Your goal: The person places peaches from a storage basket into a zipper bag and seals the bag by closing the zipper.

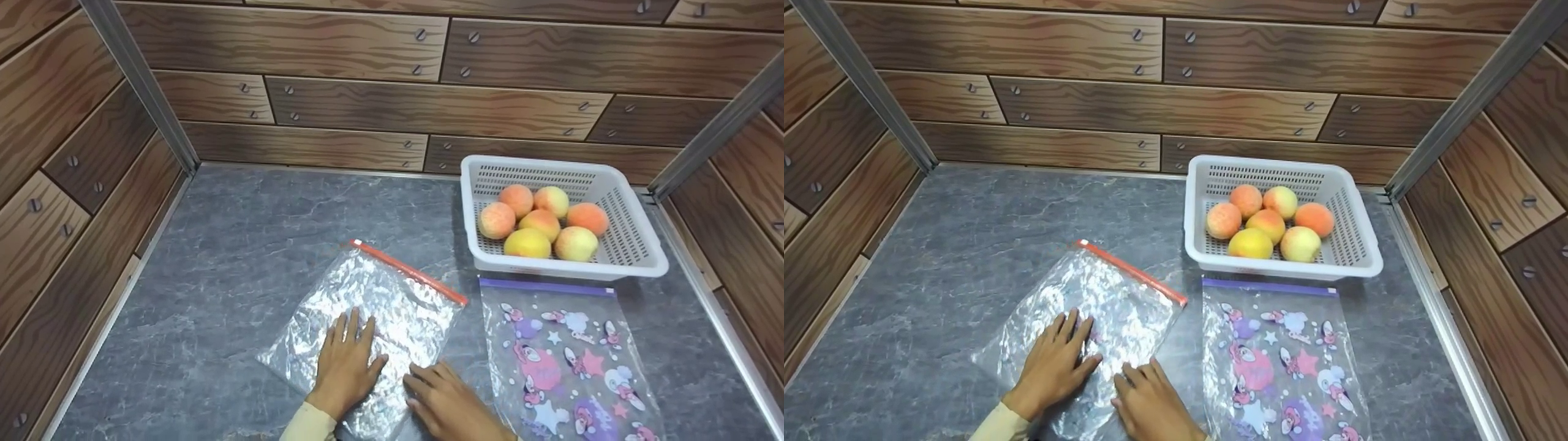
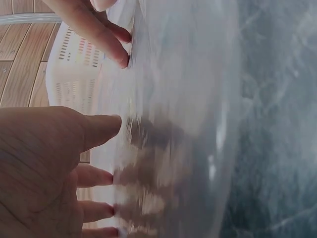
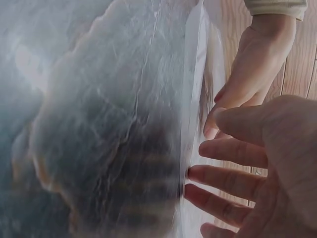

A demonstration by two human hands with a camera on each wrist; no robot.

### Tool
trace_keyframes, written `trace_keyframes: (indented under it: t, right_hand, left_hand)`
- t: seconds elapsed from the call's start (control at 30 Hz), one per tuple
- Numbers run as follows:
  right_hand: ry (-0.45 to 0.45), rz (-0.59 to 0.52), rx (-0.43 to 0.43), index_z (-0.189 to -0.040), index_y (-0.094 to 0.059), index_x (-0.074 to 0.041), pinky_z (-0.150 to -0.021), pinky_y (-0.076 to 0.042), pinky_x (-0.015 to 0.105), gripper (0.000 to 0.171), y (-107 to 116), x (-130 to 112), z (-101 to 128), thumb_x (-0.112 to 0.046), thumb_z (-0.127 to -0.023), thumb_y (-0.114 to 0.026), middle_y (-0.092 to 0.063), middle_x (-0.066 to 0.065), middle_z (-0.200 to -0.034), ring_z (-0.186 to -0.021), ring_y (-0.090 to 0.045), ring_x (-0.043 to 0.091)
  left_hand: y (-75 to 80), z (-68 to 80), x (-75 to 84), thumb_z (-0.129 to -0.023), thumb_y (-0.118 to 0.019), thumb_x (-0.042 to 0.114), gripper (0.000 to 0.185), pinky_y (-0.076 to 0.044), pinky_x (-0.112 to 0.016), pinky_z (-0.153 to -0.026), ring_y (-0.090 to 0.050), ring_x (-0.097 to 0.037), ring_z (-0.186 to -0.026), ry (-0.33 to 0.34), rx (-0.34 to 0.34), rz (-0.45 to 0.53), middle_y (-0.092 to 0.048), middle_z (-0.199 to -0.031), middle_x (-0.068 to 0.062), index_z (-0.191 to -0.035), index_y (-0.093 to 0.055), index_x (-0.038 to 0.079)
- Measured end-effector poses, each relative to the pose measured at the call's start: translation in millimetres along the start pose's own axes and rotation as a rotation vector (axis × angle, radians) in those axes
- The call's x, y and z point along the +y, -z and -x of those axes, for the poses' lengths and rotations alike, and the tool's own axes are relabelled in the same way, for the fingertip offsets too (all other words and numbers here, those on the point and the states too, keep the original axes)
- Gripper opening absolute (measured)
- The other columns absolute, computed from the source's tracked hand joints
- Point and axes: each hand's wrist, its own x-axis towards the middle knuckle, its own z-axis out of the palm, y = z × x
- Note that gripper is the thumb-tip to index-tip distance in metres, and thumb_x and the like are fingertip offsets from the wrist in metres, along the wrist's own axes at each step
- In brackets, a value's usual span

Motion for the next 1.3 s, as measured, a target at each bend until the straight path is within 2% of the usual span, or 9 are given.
trace_keyframes:
  t: [0.1,0.17,0.23,0.37,0.43,0.53,0.63,0.87,1.3]
  right_hand:
    - [0.009,-0.081,0.014,-0.123,-0.069,-0.002,-0.092,-0.053,0.041,0.03,3.1,-1.3,-2.2,-0.018,-0.097,-0.067,-0.071,0.008,-0.119,-0.101,-0.06,0.02]
    - [-0.007,-0.133,0.019,-0.124,-0.069,-0.001,-0.089,-0.053,0.037,0.031,8.0,-1.9,-3.6,-0.014,-0.096,-0.068,-0.071,0.008,-0.119,-0.1,-0.06,0.019]
    - [-0.029,-0.161,0.026,-0.127,-0.068,-0.001,-0.09,-0.054,0.037,0.033,13.0,-1.3,-5.0,-0.014,-0.096,-0.068,-0.07,0.008,-0.122,-0.103,-0.061,0.019]
    - [-0.068,-0.139,0.07,-0.127,-0.068,-0.001,-0.093,-0.055,0.04,0.033,22.8,3.5,-7.0,-0.014,-0.096,-0.068,-0.068,0.009,-0.127,-0.11,-0.061,0.02]
    - [-0.08,-0.12,0.103,-0.126,-0.069,-0.002,-0.094,-0.055,0.041,0.033,26.1,7.5,-8.0,-0.013,-0.095,-0.071,-0.067,0.01,-0.128,-0.112,-0.061,0.021]
    - [-0.083,-0.084,0.149,-0.124,-0.069,-0.003,-0.094,-0.056,0.041,0.035,28.5,13.7,-9.3,-0.012,-0.091,-0.074,-0.066,0.01,-0.128,-0.114,-0.06,0.023]
    - [-0.074,-0.06,0.18,-0.123,-0.069,-0.002,-0.094,-0.056,0.041,0.038,28.2,18.7,-10.4,-0.011,-0.087,-0.078,-0.066,0.011,-0.128,-0.114,-0.061,0.024]
    - [-0.055,-0.024,0.173,-0.123,-0.068,-0.001,-0.093,-0.055,0.043,0.044,21.4,24.8,-7.6,-0.012,-0.083,-0.082,-0.065,0.013,-0.129,-0.112,-0.061,0.025]
    - [-0.049,0.012,0.17,-0.122,-0.069,0.0,-0.098,-0.051,0.046,0.046,14.3,30.6,-2.5,-0.014,-0.08,-0.082,-0.065,0.014,-0.13,-0.115,-0.06,0.028]
  left_hand:
    - [-0.3,-0.8,-0.3,-0.096,-0.068,0.039,0.066,-0.028,-0.057,-0.118,-0.032,-0.046,-0.145,-0.004,-0.021,0.024,-0.037,-0.155,-0.028,-0.148,-0.048,0.004]
    - [-1.8,-1.4,-0.9,-0.094,-0.07,0.039,0.067,-0.029,-0.059,-0.117,-0.031,-0.048,-0.144,-0.01,-0.01,0.035,-0.037,-0.155,-0.029,-0.147,-0.049,0.004]
    - [-3.4,-1.7,-1.5,-0.092,-0.073,0.037,0.066,-0.032,-0.058,-0.115,-0.035,-0.049,-0.141,-0.017,0.028,0.037,-0.04,-0.151,-0.03,-0.145,-0.052,0.005]
    - [-6.0,-1.5,-3.9,-0.085,-0.08,0.035,0.065,-0.04,-0.054,-0.105,-0.044,-0.045,-0.127,-0.044,0.135,0.018,-0.048,-0.136,-0.027,-0.139,-0.059,0.008]
    - [-6.6,-0.7,-5.8,-0.084,-0.081,0.036,0.065,-0.042,-0.053,-0.1,-0.045,-0.041,-0.121,-0.059,0.155,0.003,-0.049,-0.131,-0.024,-0.139,-0.059,0.009]
    - [-4.9,0.6,-7.9,-0.085,-0.08,0.037,0.065,-0.042,-0.053,-0.096,-0.045,-0.04,-0.118,-0.067,0.122,-0.003,-0.049,-0.131,-0.022,-0.141,-0.057,0.012]
    - [-0.2,1.2,-8.2,-0.087,-0.077,0.037,0.065,-0.042,-0.053,-0.097,-0.044,-0.041,-0.12,-0.06,0.058,-0.005,-0.049,-0.135,-0.02,-0.144,-0.055,0.014]
    - [11.5,3.5,-5.3,-0.092,-0.073,0.032,0.063,-0.04,-0.055,-0.103,-0.041,-0.041,-0.13,-0.04,-0.08,0.021,-0.044,-0.145,-0.018,-0.148,-0.051,0.016]
    - [12.3,7.5,-10.3,-0.091,-0.073,0.023,0.057,-0.041,-0.056,-0.1,-0.043,-0.04,-0.13,-0.121,-0.066,-0.002,-0.046,-0.149,-0.014,-0.145,-0.055,0.02]
